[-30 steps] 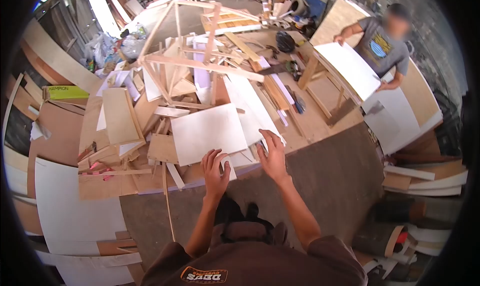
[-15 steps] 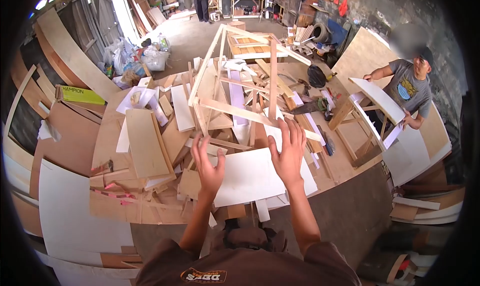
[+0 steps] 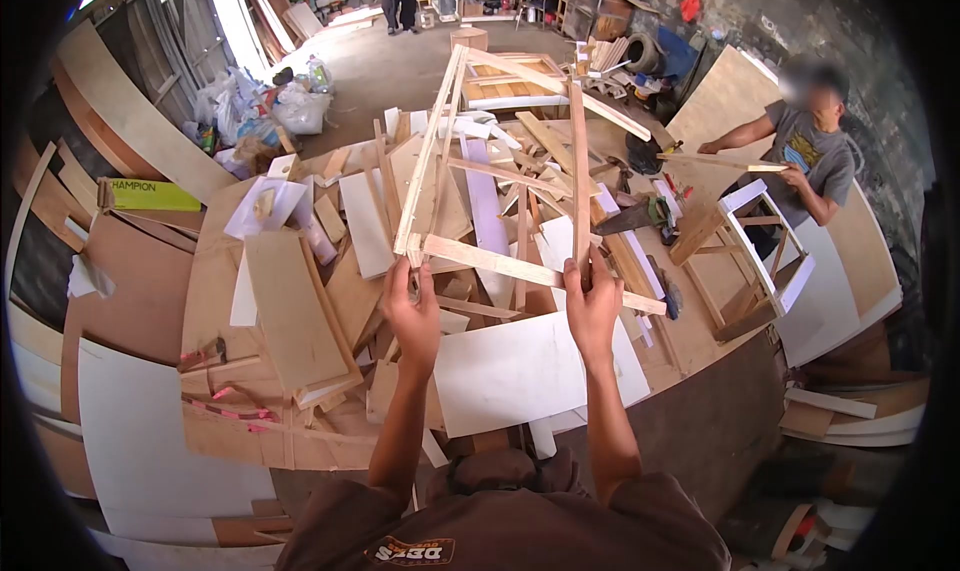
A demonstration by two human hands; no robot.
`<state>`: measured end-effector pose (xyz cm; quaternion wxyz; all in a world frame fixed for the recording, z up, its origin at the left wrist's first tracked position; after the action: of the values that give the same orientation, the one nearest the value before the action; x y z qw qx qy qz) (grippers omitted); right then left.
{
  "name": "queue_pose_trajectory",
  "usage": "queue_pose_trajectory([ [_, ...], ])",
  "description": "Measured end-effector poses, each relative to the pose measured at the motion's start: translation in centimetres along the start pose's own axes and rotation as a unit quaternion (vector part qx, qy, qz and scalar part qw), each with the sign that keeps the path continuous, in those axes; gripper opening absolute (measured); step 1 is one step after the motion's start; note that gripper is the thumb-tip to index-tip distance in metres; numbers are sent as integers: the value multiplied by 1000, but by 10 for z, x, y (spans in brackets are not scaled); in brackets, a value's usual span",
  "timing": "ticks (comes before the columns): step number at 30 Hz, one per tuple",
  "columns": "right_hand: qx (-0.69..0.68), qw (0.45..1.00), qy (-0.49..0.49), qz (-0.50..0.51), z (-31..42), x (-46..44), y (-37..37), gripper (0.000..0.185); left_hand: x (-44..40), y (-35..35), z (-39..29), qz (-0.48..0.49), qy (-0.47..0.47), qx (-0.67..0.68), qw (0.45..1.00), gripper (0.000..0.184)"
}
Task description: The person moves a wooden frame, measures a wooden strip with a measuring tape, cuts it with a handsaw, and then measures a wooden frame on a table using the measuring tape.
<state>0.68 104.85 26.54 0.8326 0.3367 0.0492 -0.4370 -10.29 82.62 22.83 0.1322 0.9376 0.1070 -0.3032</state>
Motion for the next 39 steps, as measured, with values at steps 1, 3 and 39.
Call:
queue_pose_trajectory([
  [1, 10, 1000, 15, -10, 5, 0, 2, 52, -1, 0, 0, -17, 3, 16, 1000, 26],
  [3, 22, 999, 30, -21, 7, -1, 1, 49, 1, 1, 5, -34, 8, 32, 999, 21],
  [39, -43, 960, 277, -23, 145, 57, 10, 53, 28, 165, -10, -179, -42, -30, 983, 22],
])
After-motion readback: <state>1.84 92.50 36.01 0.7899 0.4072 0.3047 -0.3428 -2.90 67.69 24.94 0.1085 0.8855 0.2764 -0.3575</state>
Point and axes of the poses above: each hand's wrist, its own x-axis away from the middle knuckle, its own y-axis out of the back of the hand, z = x × y, the point moved 1 cm from there along -x, towards the middle knuckle, and after that the axes turned 4 degrees about -z, right-handed, at the moved point
